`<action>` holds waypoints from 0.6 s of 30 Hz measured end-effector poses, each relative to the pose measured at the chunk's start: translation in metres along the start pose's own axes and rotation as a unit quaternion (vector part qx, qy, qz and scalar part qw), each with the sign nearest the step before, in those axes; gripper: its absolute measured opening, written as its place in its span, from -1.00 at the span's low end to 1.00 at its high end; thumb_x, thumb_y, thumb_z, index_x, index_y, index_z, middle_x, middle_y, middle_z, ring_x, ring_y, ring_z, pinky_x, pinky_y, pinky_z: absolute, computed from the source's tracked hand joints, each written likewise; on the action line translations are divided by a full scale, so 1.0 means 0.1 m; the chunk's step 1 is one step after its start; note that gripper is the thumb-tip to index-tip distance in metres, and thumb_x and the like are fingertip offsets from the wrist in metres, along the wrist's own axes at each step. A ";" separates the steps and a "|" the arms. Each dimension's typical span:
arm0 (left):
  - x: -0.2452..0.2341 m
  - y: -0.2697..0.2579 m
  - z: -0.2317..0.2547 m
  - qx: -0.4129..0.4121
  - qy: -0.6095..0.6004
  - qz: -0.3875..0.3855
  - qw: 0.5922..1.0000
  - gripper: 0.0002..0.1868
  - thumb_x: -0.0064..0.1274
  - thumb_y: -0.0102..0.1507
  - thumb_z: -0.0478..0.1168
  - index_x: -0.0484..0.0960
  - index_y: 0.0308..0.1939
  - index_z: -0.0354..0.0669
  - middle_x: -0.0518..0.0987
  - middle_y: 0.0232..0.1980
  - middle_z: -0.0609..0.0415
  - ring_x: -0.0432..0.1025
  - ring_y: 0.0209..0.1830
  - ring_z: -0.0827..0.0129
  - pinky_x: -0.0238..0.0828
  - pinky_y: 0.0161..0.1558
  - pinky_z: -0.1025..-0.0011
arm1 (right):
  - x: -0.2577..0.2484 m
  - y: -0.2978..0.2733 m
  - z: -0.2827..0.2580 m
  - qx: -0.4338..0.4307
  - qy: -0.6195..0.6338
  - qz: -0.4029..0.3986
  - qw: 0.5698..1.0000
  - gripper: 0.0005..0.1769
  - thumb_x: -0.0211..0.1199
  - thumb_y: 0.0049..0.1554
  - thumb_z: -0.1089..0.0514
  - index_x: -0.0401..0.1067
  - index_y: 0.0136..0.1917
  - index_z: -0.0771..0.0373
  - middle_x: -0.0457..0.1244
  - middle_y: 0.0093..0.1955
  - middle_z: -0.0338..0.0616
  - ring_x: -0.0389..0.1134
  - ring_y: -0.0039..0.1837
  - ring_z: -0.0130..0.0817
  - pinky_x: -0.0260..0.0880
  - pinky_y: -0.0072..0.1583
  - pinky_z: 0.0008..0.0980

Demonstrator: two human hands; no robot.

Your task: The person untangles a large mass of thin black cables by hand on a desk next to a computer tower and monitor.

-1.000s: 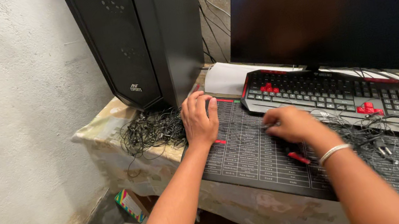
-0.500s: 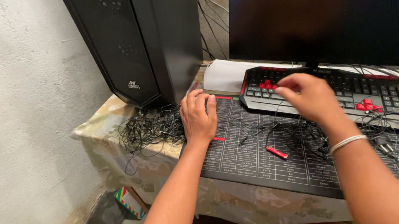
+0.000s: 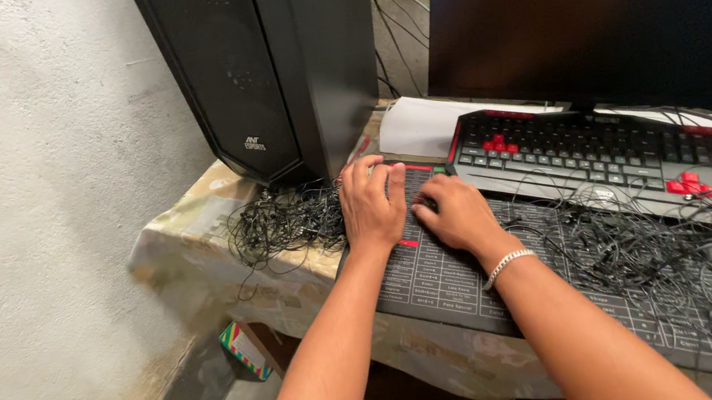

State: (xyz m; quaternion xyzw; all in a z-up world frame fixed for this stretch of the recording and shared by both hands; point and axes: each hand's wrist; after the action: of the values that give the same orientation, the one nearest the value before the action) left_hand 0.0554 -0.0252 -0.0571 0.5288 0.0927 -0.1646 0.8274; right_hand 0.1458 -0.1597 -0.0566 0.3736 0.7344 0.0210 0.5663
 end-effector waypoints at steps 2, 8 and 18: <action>-0.02 0.00 0.00 0.004 -0.018 0.000 1.000 -0.54 -0.12 0.44 0.13 0.65 -0.23 -0.16 0.54 0.14 0.01 0.35 0.25 0.03 0.24 0.24 0.08 | 0.04 0.00 0.04 -0.032 0.010 0.049 0.998 -0.78 0.30 0.15 0.01 0.51 -0.02 0.18 0.41 0.11 0.03 0.40 0.19 -0.01 0.39 0.24 -0.10; -0.08 -0.01 0.03 0.082 0.040 -0.115 0.989 -0.41 0.16 0.14 0.33 0.65 -0.18 -0.13 0.55 -0.01 0.04 0.38 0.13 0.14 0.17 0.22 0.11 | 0.03 0.04 0.14 0.105 0.222 0.106 0.964 -0.78 0.14 0.23 0.11 0.40 0.08 0.27 0.43 -0.07 0.04 0.50 -0.03 -0.11 0.45 0.03 -0.23; -0.48 0.09 -0.47 0.122 0.076 -0.193 0.971 -0.62 0.30 0.13 0.08 0.62 -0.21 -0.09 0.57 -0.11 0.09 0.42 0.05 0.17 0.25 0.13 0.15 | -0.11 -0.01 -0.06 0.038 0.151 0.060 0.986 -0.49 0.50 -0.06 -0.04 0.55 0.08 0.27 0.40 -0.03 0.05 0.45 0.04 -0.02 0.43 0.06 -0.15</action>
State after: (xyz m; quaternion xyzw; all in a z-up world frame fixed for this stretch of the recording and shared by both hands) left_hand 0.0154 0.0291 -0.0543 0.6090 0.2346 -0.2903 0.6999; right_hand 0.1410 -0.1637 -0.0459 0.4305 0.7883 0.0830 0.4318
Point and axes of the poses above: each hand's wrist, its own y-axis towards the middle knuckle, its own x-axis out of the palm, z = x × y
